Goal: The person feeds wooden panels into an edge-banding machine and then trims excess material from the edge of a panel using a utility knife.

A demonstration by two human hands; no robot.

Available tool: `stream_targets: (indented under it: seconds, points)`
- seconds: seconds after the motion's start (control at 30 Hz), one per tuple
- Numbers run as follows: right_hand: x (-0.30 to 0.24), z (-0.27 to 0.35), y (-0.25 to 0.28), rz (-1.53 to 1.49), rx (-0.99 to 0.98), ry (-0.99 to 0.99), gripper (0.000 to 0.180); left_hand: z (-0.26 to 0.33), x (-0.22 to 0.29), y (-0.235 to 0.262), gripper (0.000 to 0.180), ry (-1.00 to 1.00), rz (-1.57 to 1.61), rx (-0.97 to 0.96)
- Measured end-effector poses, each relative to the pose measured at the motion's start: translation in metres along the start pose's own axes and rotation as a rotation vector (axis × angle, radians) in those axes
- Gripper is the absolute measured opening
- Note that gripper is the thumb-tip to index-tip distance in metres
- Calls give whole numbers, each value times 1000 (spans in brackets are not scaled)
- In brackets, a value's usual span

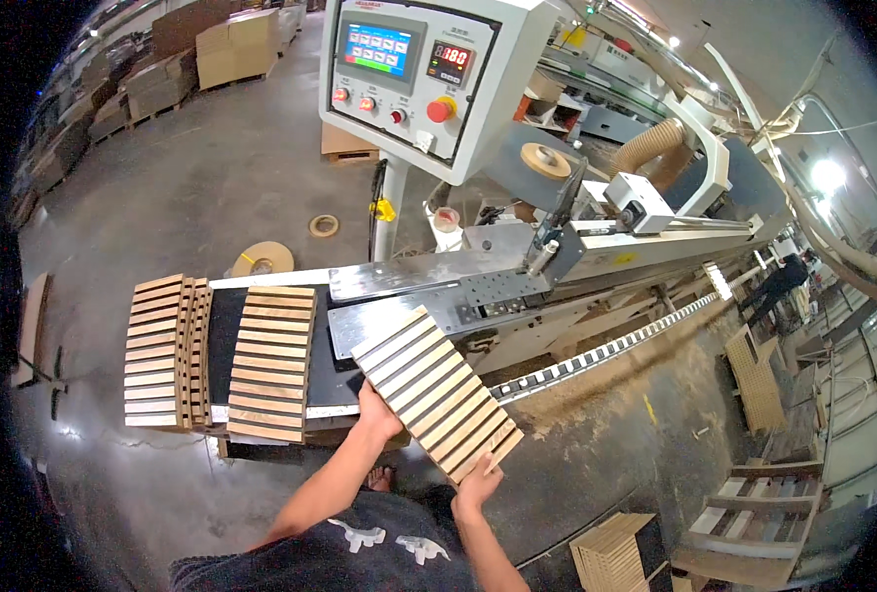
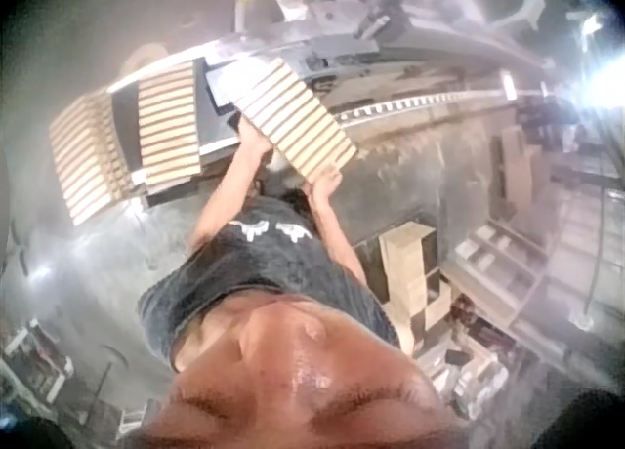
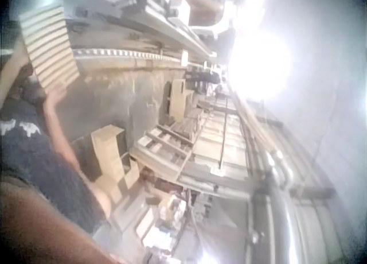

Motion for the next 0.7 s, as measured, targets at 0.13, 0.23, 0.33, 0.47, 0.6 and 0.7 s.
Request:
stream_targets:
  seconds: [0.13,0.23,0.33,0.47,0.6,0.7]
  points:
    - [3,7,-19,80,-6,8,56,-59,6,26,72,-62,-11,38]
    - [4,8,-28,16,-28,-112,57,-73,-3,26,68,-89,-164,24]
    - [12,10,-49,29,-286,-273,43,-83,-5,55,66,-201,-447,285]
    - [-17,20,-65,221,-391,-356,39,-72,-7,52,85,-422,-829,457]
    - [-41,34,-81,118,-628,-474,43,-89,2,67,90,-514,-926,488]
    - [-34,33,-87,155,-613,-437,50,-97,8,62,93,-504,-911,389]
Point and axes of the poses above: each hand's wrist, its own z-axis away from the middle knuckle, its own y-axis out of the back of the hand, x = y × z, the point moved 5 cm from there along -z, towards the middle knuckle, and after that the axes turned 11 degrees about x, right-handed, at the moved point
